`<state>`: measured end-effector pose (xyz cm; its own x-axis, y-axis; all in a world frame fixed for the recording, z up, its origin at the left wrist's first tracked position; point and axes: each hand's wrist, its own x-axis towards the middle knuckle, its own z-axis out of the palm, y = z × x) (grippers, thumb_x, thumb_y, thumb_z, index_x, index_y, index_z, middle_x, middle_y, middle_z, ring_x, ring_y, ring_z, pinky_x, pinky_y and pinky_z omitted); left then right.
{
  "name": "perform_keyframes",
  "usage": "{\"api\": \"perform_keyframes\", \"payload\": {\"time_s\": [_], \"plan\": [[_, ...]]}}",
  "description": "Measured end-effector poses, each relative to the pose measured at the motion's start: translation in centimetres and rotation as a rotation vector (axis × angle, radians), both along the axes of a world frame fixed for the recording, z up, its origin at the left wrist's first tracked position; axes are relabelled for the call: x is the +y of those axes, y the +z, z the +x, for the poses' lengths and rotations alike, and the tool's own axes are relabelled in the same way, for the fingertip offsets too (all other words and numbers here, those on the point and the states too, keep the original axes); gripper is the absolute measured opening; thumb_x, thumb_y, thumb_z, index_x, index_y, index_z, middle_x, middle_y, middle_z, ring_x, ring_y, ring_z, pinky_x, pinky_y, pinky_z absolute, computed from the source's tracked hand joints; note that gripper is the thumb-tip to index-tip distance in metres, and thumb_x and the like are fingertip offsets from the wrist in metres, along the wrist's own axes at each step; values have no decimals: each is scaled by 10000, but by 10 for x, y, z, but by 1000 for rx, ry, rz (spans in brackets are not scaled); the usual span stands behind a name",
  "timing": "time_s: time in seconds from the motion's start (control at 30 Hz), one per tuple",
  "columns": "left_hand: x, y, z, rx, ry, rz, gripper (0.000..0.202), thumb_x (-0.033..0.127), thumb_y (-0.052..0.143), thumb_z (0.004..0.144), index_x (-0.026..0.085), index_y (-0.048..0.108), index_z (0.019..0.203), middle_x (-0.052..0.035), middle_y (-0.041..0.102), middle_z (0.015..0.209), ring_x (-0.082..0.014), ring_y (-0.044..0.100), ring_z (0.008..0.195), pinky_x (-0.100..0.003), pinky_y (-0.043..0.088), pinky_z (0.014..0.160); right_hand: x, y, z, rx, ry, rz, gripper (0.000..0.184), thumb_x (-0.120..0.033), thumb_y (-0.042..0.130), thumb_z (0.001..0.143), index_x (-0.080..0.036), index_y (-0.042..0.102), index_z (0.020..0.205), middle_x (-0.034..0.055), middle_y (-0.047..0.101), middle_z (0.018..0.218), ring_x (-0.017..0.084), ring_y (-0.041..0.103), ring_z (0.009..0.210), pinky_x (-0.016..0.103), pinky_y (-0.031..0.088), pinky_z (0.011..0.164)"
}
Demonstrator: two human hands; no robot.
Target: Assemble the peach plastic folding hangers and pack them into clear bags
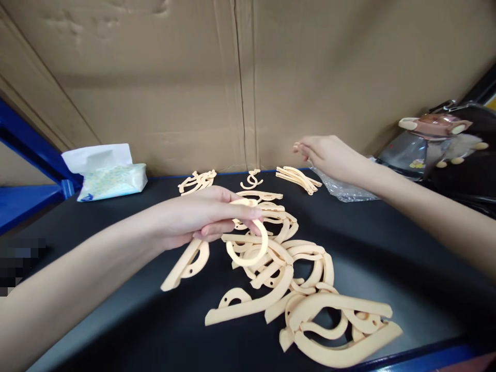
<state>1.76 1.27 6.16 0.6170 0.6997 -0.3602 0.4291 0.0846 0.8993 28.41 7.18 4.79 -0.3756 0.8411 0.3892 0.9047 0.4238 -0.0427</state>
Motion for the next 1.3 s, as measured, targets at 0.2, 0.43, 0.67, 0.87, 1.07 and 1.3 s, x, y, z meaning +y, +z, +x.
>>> {"api": "perform_keyframes", "payload": {"time_s": [0.2, 0.43, 0.67, 0.87, 1.07, 1.3], "plan": [[0, -1, 15, -214, 223, 92, 429, 384, 652, 781, 179, 430, 475, 38, 278, 505, -64, 197, 441, -191, 159, 371, 55, -30, 8, 35, -121, -115, 300, -173, 478, 923, -109, 727, 1077, 147, 727, 1050, 264, 665, 944, 324, 460, 798], [5, 8, 23, -481, 262, 213, 183, 191, 508, 690, 177, 446, 519, -30, 436, 670, -125, 415, 615, -229, 407, 549, 50, -48, -12, 119, -134, -91, 266, -256, 526, 933, -128, 729, 1049, 177, 685, 1138, 304, 593, 1112, 381, 451, 891], [28, -6, 21, -548, 234, 429, 145, 216, 477, 707, 207, 576, 812, -43, 632, 1056, -237, 572, 988, -348, 446, 862, -21, -22, -53, 812, 483, -651, 629, -607, 264, 1006, -158, 704, 1004, 81, 742, 889, 179, 686, 845, 305, 517, 821], [31, -6, 14, -416, 260, 538, 333, 264, 494, 704, 170, 621, 998, -65, 634, 1088, -249, 576, 1011, -353, 438, 861, -36, -10, -44, 955, 510, -555, 314, -415, 564, 946, -161, 641, 776, -3, 625, 679, 110, 591, 658, 246, 500, 696], [26, -3, 20, -413, 260, 574, 293, 254, 430, 752, 187, 615, 970, -53, 639, 1149, -234, 593, 999, -335, 477, 830, -36, -16, -55, 854, 546, -535, 173, -338, 580, 940, -173, 627, 963, 26, 667, 956, 145, 612, 854, 276, 487, 770], [29, 7, 11, -251, 243, 595, 230, 186, 518, 737, 194, 645, 928, -32, 668, 936, -175, 645, 830, -220, 467, 600, -37, -2, -47, 788, 519, -429, 182, -315, 613, 911, -149, 645, 843, -6, 624, 710, 105, 524, 610, 251, 392, 585]]}}
